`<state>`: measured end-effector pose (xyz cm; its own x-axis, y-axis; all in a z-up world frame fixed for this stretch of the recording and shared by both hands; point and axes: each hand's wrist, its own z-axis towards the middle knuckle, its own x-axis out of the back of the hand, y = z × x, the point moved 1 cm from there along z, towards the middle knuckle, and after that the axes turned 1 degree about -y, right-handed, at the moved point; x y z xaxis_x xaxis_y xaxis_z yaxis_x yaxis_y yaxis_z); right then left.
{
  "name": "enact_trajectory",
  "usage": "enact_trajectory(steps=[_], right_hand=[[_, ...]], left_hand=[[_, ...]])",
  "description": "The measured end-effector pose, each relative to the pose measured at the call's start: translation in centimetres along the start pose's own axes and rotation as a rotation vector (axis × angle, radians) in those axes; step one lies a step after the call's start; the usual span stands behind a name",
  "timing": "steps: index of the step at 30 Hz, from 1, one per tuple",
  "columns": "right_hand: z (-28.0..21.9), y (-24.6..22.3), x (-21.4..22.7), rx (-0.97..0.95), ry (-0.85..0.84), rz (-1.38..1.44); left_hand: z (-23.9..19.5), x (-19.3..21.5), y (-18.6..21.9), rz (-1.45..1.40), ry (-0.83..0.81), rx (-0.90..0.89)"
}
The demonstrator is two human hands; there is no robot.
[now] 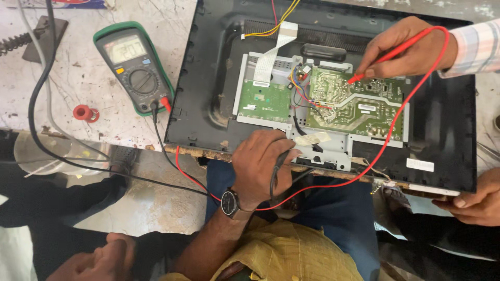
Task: The person uses a multimeter to test points on a circuit board inside an open electronic device. They move the probes across different areas of the board while another person points at the multimeter display. The person then handles a small red circuit board and a ribbon cable.
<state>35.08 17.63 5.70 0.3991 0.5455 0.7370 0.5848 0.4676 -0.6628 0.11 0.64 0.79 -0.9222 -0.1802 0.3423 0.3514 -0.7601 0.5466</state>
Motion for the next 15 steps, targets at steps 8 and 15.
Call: enact_trajectory(steps=[8,15], right_hand=[[0.20,-0.13,-0.07,-0.034,-0.012,0.002],[0.02,0.03,0.11,-0.039,-0.017,0.013]], left_hand=[[-0.05,-0.09,-0.07,0.005,0.007,-0.006],[-0.19,-0.17,-0.24,-0.001,0.001,-0.020]])
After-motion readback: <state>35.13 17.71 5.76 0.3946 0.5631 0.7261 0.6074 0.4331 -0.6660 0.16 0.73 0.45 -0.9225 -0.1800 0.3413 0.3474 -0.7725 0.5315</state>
